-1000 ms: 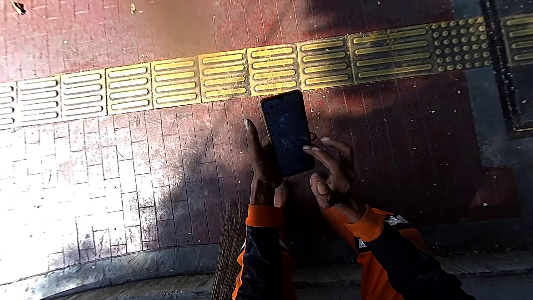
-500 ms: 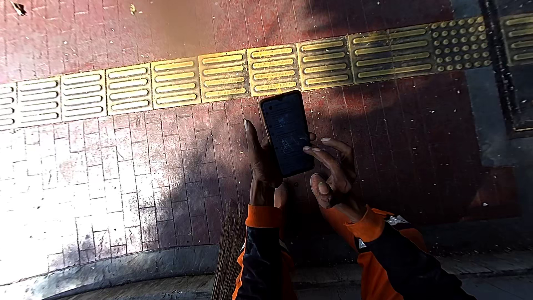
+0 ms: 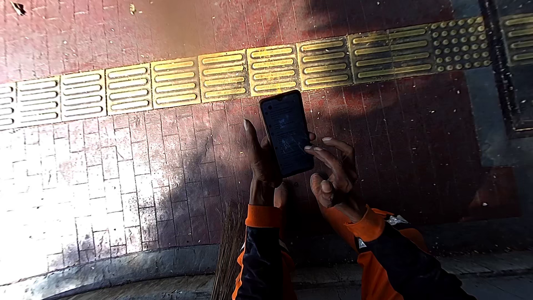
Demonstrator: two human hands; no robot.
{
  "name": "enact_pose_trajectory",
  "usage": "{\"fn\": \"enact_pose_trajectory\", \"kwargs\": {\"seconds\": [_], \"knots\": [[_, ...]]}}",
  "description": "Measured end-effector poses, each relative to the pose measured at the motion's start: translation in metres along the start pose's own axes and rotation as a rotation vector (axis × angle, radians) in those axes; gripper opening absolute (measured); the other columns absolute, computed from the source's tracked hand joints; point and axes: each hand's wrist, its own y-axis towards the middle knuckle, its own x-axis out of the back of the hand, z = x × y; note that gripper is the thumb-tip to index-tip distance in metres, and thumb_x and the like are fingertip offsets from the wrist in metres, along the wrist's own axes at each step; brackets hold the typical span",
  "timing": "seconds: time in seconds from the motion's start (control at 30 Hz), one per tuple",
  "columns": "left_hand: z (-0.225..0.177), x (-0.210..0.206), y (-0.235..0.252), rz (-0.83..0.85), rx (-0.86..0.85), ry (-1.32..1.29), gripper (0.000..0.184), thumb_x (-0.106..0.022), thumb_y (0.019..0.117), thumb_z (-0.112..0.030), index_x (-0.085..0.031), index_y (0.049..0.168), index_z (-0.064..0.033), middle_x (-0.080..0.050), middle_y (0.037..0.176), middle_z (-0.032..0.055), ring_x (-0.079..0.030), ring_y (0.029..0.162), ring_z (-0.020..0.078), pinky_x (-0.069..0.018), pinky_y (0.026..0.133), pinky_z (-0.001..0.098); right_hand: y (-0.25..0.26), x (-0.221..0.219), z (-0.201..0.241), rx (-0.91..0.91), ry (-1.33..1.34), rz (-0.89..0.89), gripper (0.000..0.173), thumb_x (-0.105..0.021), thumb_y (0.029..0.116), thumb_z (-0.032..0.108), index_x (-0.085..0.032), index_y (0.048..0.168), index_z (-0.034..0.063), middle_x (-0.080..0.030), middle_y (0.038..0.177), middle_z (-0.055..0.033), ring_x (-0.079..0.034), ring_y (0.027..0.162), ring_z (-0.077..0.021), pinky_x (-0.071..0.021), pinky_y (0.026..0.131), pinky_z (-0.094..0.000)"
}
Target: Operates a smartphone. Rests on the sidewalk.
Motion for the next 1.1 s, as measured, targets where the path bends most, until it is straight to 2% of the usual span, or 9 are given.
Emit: {"fn": "enact_pose_trajectory", "kwargs": {"seconds": [0.17,0.23,0.33,0.5,0.63,0.7,0.87,1.0,1.1], "knots": [[-0.0001,-0.0008,0.0002,0.002,0.004,-0.009,0.102,-0.015,0.0795,-0.096,-0.065,0.128,-0.0215,-0.073,0.111,0.0128,-0.074,0.095,0.0264,-0.0621,0.075,0.0456,-0.0011,-0.0001,0.0014,-0.008,0.018,0.008,0.063,-0.026,0.1071,0.056,-0.062,0.129,0.0096,-0.071,0.122,-0.0109,-0.055,0.129,-0.0270,-0.0456,0.105,-0.0397],[0.0001,0.0008,0.0006,0.015,0.010,-0.016,0.104,-0.015,0.0785,-0.097,-0.064,0.130,-0.0202,-0.072,0.113,0.0151,-0.073,0.096,0.0289,-0.0618,0.076,0.0470,-0.0016,-0.0015,0.0027,-0.013,0.034,0.005,0.066,-0.026,0.1062,0.059,-0.063,0.129,0.0100,-0.065,0.129,-0.0134,-0.054,0.128,-0.0260,-0.0466,0.104,-0.0392],[0.0000,-0.0005,0.0005,0.001,0.019,-0.024,0.104,-0.016,0.0783,-0.097,-0.065,0.128,-0.0201,-0.073,0.112,0.0151,-0.074,0.096,0.0288,-0.0622,0.076,0.0474,-0.0014,-0.0031,0.0043,-0.019,0.052,-0.008,0.069,-0.026,0.1050,0.062,-0.066,0.123,0.0098,-0.063,0.130,-0.0142,-0.054,0.126,-0.0254,-0.0473,0.101,-0.0384],[0.0001,-0.0005,0.0001,0.014,0.008,-0.023,0.102,-0.020,0.0796,-0.096,-0.065,0.129,-0.0193,-0.073,0.111,0.0149,-0.074,0.096,0.0285,-0.0622,0.076,0.0471,-0.0001,-0.0026,0.0057,-0.016,0.054,0.057,0.069,-0.027,0.1042,0.062,-0.066,0.125,0.0096,-0.058,0.133,-0.0148,-0.051,0.129,-0.0249,-0.0466,0.103,-0.0391],[0.0011,-0.0025,-0.0011,-0.054,-0.022,0.003,0.096,-0.022,0.0814,-0.095,-0.068,0.123,-0.0219,-0.076,0.104,0.0071,-0.075,0.090,0.0195,-0.0630,0.072,0.0415,0.0038,-0.0039,0.0005,-0.012,0.016,0.075,0.069,-0.025,0.1056,0.060,-0.062,0.135,0.0093,-0.057,0.137,-0.0165,-0.049,0.133,-0.0271,-0.0436,0.107,-0.0413],[0.0012,-0.0028,-0.0010,-0.062,-0.022,0.014,0.094,-0.020,0.0820,-0.094,-0.068,0.121,-0.0239,-0.075,0.102,0.0044,-0.074,0.089,0.0167,-0.0626,0.071,0.0397,0.0043,-0.0025,-0.0008,-0.008,0.009,0.045,0.068,-0.027,0.1055,0.060,-0.059,0.140,0.0121,-0.061,0.138,-0.0147,-0.049,0.135,-0.0282,-0.0440,0.107,-0.0422],[-0.0003,-0.0005,-0.0006,-0.022,-0.006,-0.012,0.098,-0.021,0.0813,-0.095,-0.066,0.128,-0.0213,-0.074,0.110,0.0106,-0.074,0.095,0.0240,-0.0626,0.075,0.0450,0.0019,-0.0006,0.0004,0.002,0.008,0.038,0.066,-0.028,0.1055,0.060,-0.059,0.139,0.0125,-0.062,0.138,-0.0131,-0.049,0.136,-0.0292,-0.0443,0.108,-0.0424],[-0.0001,-0.0006,0.0001,-0.017,-0.011,-0.007,0.099,-0.020,0.0814,-0.095,-0.066,0.128,-0.0207,-0.074,0.110,0.0119,-0.074,0.095,0.0253,-0.0625,0.075,0.0459,0.0009,-0.0004,0.0005,0.000,0.013,0.037,0.067,-0.027,0.1052,0.061,-0.061,0.136,0.0119,-0.065,0.133,-0.0131,-0.051,0.133,-0.0295,-0.0454,0.106,-0.0420],[0.0001,0.0014,0.0008,0.003,0.008,-0.029,0.100,-0.022,0.0802,-0.096,-0.066,0.127,-0.0193,-0.074,0.111,0.0137,-0.074,0.095,0.0270,-0.0623,0.076,0.0465,-0.0007,-0.0003,0.0007,0.003,0.019,0.040,0.066,-0.027,0.1054,0.061,-0.060,0.137,0.0132,-0.065,0.135,-0.0118,-0.051,0.134,-0.0284,-0.0447,0.107,-0.0418]]}}
